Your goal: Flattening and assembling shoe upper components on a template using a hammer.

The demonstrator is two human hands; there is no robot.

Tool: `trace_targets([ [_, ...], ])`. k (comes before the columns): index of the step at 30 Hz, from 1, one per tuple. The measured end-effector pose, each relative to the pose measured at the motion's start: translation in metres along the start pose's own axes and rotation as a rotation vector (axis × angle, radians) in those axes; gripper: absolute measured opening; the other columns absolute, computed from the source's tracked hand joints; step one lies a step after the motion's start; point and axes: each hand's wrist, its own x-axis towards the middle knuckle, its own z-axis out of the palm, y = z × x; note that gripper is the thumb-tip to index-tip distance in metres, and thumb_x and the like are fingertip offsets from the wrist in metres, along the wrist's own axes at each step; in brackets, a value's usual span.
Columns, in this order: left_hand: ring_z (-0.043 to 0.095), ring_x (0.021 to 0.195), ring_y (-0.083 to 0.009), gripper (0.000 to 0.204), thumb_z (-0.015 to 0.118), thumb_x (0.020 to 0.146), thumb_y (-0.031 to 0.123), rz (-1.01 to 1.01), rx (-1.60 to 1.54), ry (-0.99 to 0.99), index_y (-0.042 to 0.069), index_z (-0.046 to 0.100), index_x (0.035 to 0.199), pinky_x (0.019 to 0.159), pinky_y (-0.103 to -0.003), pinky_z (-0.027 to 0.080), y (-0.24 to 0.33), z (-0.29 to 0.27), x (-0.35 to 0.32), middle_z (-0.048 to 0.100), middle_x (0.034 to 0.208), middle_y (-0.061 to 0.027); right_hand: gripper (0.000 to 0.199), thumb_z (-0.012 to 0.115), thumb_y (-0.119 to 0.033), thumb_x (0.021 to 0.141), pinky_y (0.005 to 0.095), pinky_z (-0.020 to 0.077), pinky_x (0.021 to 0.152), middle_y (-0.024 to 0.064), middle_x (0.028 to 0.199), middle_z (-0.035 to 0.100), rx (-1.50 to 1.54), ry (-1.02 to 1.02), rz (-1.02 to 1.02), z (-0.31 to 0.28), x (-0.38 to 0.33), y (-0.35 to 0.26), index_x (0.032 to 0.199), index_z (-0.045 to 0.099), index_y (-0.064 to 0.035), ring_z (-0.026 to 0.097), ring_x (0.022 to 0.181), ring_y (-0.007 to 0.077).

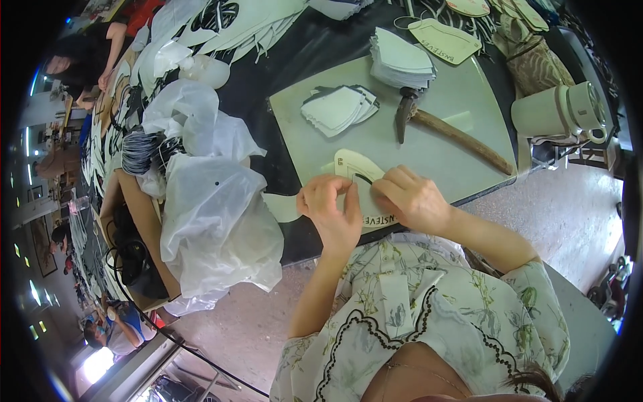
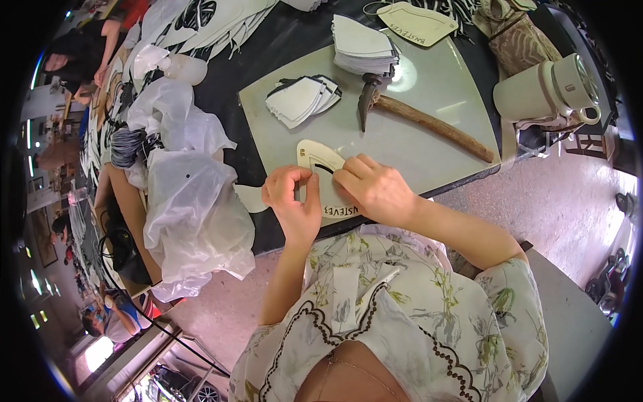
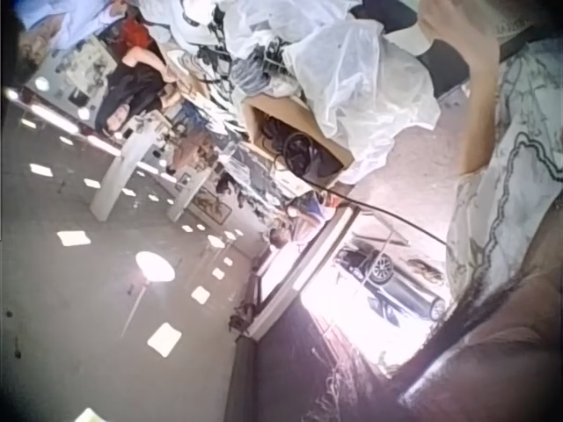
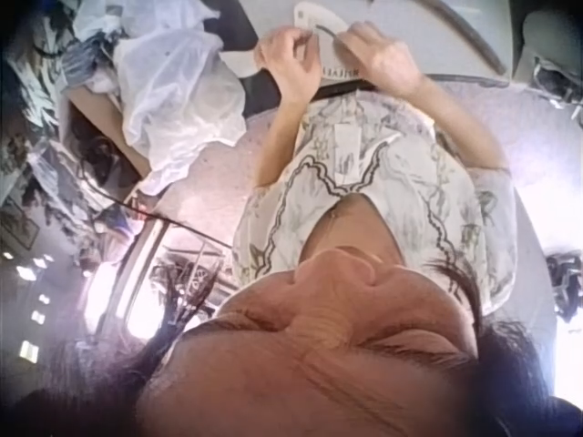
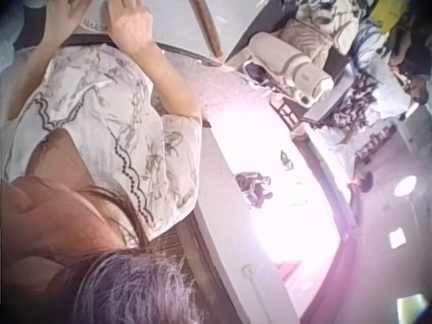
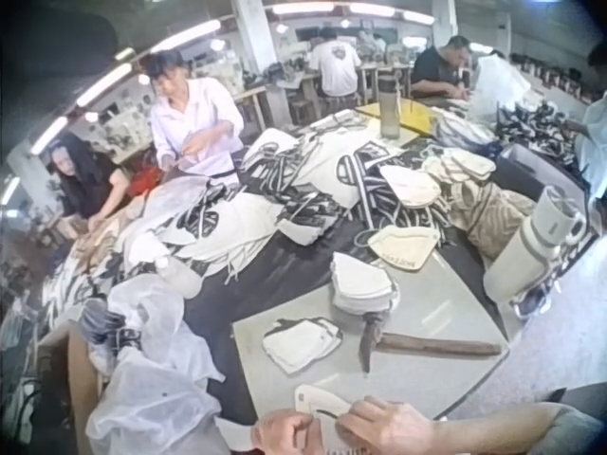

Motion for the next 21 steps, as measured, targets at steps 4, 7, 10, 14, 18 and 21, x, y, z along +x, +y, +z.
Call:
trace_targets([
  [4, 0.057, 0.092, -0.0201, 0.018, 0.071, 0.079, 0.009, 0.012, -0.019, -0.041, 0.011, 0.064, 0.095, 0.095, -0.041, 0.031, -0.002, -0.006, 0.011, 0.062, 0.085, 0.0019, 0.034, 0.07, -0.004, 0.069, 0.0338, 0.055, 0.066, 0.0076, 0.092, 0.057, -0.014, -0.006, -0.056, -0.006, 0.008, 0.013, 0.102, 0.06, -0.0048, 0.061, 0.088, 0.0246],
  [7, 0.057, 0.09, -0.0212, 0.02, 0.071, 0.078, 0.008, 0.036, -0.04, -0.153, 0.01, 0.065, 0.097, 0.094, -0.043, 0.032, -0.007, -0.016, 0.03, 0.063, 0.085, 0.0008, 0.035, 0.068, -0.005, 0.068, 0.0348, 0.0556, 0.072, 0.0069, 0.094, 0.059, -0.02, -0.074, -0.165, -0.015, 0.018, 0.029, 0.103, 0.061, -0.0048, 0.061, 0.091, 0.0239],
  [10, 0.058, 0.091, -0.023, 0.022, 0.072, 0.078, 0.01, 0.123, 0.034, -0.309, 0.01, 0.067, 0.099, 0.091, -0.043, 0.035, -0.012, -0.018, 0.04, 0.062, 0.087, -0.0007, 0.041, 0.07, -0.004, 0.065, 0.036, 0.055, 0.073, 0.0075, 0.1, 0.063, 0.007, -0.052, -0.331, -0.023, 0.024, 0.041, 0.105, 0.065, -0.0045, 0.062, 0.096, 0.0241],
  [14, 0.06, 0.083, -0.0226, 0.017, 0.076, 0.078, 0.012, 0.337, 0.128, -0.333, 0.008, 0.069, 0.093, 0.077, -0.037, 0.047, -0.016, -0.016, 0.051, 0.062, 0.087, -0.001, 0.039, 0.066, -0.007, 0.069, 0.034, 0.0532, 0.073, 0.0065, 0.096, 0.061, -0.139, -0.055, -0.259, -0.019, 0.013, 0.018, 0.108, 0.066, -0.0043, 0.062, 0.092, 0.0228],
  [18, 0.059, 0.08, -0.0213, 0.013, 0.069, 0.07, 0.009, 0.599, 0.249, -0.459, 0.006, 0.065, 0.083, 0.068, -0.033, 0.05, -0.019, -0.017, 0.07, 0.058, 0.083, -0.0039, 0.039, 0.066, -0.01, 0.07, 0.0329, 0.05, 0.078, 0.0035, 0.094, 0.058, -0.161, -0.035, -0.176, 0.001, 0.002, 0.006, 0.108, 0.065, -0.004, 0.059, 0.089, 0.0205],
  [21, 0.056, 0.076, -0.0212, 0.012, 0.065, 0.066, 0.008, 0.78, 0.439, -0.527, 0.005, 0.062, 0.077, 0.067, -0.033, 0.05, -0.013, -0.015, 0.072, 0.055, 0.079, -0.0046, 0.035, 0.067, -0.01, 0.073, 0.0316, 0.0486, 0.08, 0.0016, 0.094, 0.057, -0.161, -0.008, -0.212, 0.001, 0.003, 0.009, 0.107, 0.065, -0.0039, 0.057, 0.09, 0.0185],
])
